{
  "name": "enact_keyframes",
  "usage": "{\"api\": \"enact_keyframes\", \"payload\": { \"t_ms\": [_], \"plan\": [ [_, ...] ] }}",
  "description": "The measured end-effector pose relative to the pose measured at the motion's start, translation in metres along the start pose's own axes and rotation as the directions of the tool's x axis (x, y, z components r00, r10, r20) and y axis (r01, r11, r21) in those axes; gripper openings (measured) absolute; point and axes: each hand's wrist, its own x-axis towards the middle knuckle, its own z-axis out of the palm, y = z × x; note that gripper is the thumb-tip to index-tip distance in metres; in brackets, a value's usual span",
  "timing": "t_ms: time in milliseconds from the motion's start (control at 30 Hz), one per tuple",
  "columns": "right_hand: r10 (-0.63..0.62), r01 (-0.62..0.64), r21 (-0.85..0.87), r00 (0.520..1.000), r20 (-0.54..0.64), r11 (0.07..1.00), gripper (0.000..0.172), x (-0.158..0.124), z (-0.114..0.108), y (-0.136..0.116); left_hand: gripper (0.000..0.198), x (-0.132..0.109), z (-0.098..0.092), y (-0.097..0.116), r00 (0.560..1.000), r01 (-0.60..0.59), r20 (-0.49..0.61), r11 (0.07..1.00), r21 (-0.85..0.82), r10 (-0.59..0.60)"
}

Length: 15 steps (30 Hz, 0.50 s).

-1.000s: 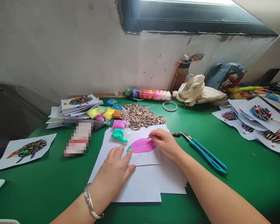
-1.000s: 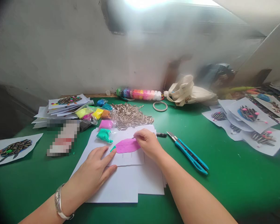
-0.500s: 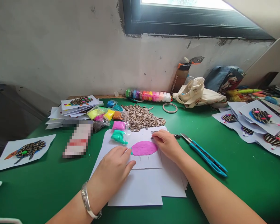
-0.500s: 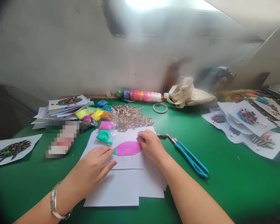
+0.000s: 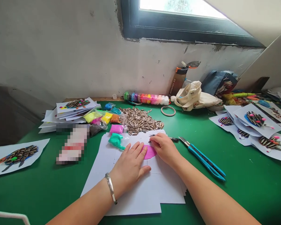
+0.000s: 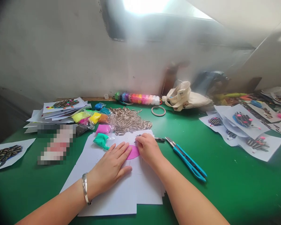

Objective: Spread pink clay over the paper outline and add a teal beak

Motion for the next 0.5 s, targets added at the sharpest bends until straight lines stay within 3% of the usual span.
{"api": "enact_keyframes", "payload": {
  "t_ms": [133,333,500],
  "plan": [
    [0.008,-0.008,-0.007,1.0,0.006,1.0,0.021,0.0,-0.002,-0.001,0.058,-0.004,0.002,0.001,1.0,0.018,-0.003,1.0,-0.009,-0.018],
    [-0.031,0.031,0.004,0.999,-0.011,1.0,0.027,-0.002,-0.001,0.001,0.061,-0.011,0.007,-0.009,0.986,0.032,-0.163,0.997,-0.073,-0.043],
    [-0.184,0.181,-0.047,0.979,-0.093,0.982,0.033,-0.008,-0.005,-0.01,0.052,-0.015,0.004,-0.025,0.976,0.025,-0.211,0.993,-0.118,-0.05]
  ]
}}
